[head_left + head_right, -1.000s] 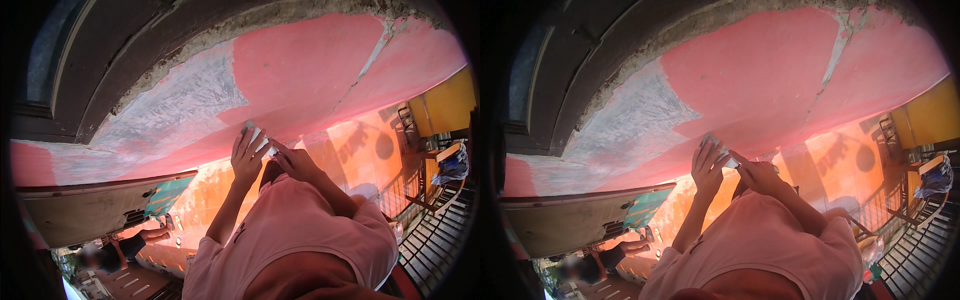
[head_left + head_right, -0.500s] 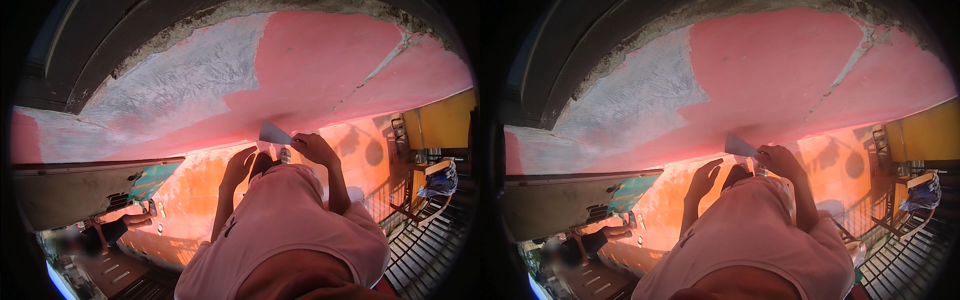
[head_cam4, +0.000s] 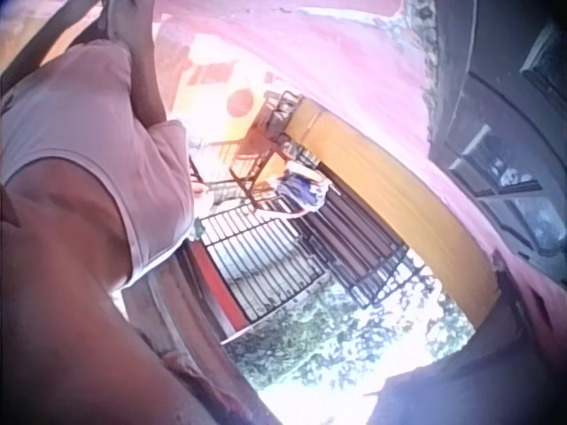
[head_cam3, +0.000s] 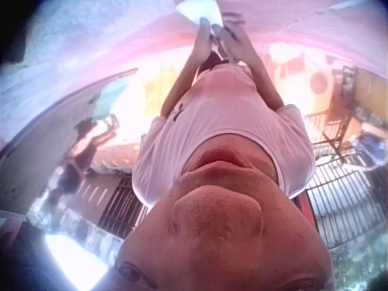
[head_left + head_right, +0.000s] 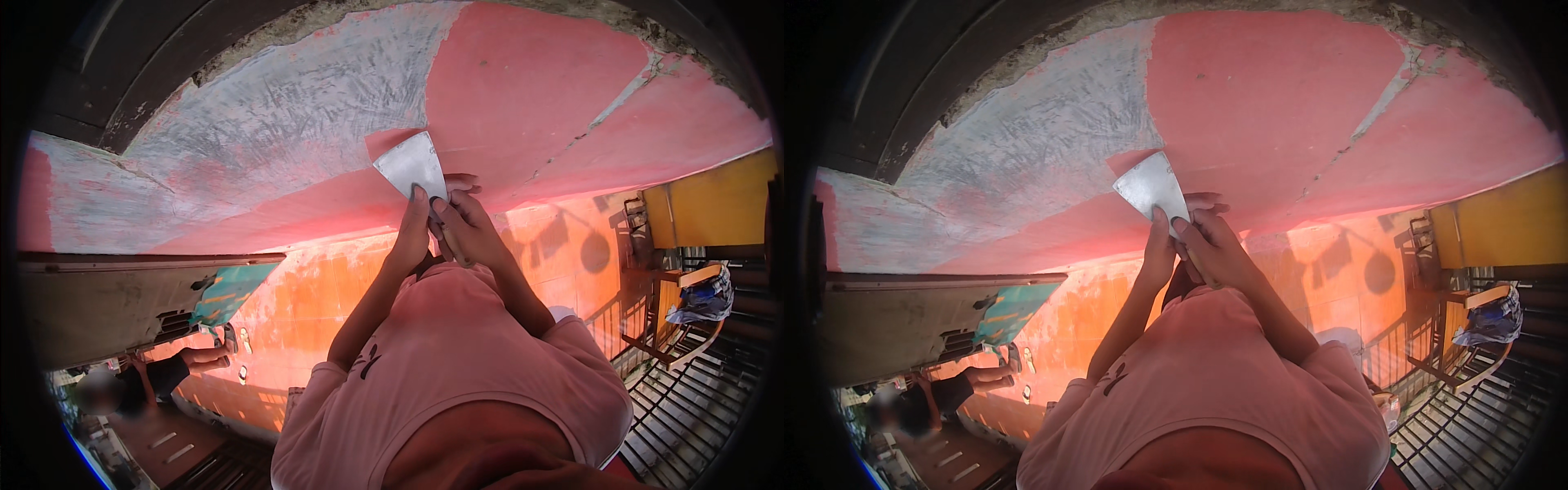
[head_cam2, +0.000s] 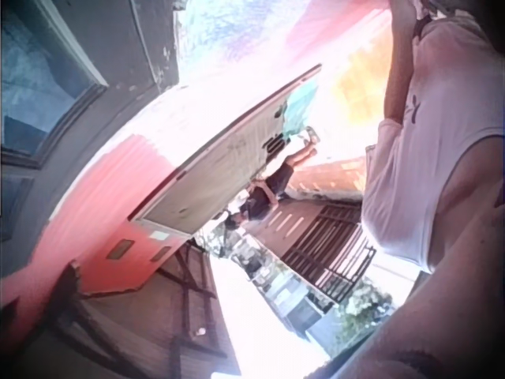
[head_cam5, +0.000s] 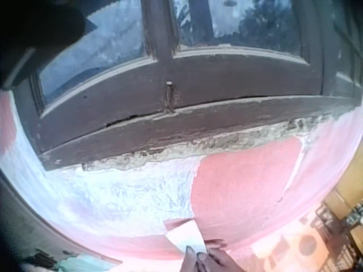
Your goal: The person scrapes a pink-painted wall with a metal scraper, removing loose paint and surface material. The person repeatedly wipes the scraper on the wall and continues scraping different sections.
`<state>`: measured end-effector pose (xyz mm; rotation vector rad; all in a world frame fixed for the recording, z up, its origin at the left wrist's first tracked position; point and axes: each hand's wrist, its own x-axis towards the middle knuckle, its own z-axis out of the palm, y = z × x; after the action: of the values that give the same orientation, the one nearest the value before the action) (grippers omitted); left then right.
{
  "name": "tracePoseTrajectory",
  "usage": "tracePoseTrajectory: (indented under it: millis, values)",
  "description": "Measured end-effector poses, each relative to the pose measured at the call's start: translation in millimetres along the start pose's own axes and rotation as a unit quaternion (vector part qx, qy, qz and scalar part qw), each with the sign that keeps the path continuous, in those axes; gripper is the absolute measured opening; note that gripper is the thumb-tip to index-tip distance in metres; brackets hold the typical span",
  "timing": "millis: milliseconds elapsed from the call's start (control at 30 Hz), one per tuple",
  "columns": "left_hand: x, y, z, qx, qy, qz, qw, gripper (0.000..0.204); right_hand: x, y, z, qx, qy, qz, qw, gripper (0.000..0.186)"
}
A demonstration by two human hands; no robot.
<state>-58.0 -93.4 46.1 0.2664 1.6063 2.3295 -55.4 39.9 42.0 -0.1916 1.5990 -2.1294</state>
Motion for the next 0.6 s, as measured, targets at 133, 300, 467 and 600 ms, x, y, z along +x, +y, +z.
tracePoseTrajectory:
  millis: [133,300,467,600]
  values:
    - [10.9,4.6,-9.3,0.028,0.034,0.037,0.998,0.071,15.8,8.8,0.3,0.075,-0.037,0.010,0.996,0.040]
    - [22.4,-4.0,-8.4,0.010,0.066,0.104,0.992,0.064,17.8,-1.6,12.4,0.124,0.020,0.073,0.989,0.045]
    - [22.3,35.0,6.2,0.002,0.111,0.087,0.990,0.066,17.4,-26.7,31.6,0.140,-0.008,0.071,0.988,0.043]
    - [20.6,39.6,1.5,0.045,0.133,0.059,0.988,0.065,19.9,-20.2,35.8,0.168,-0.005,0.093,0.981,0.042]
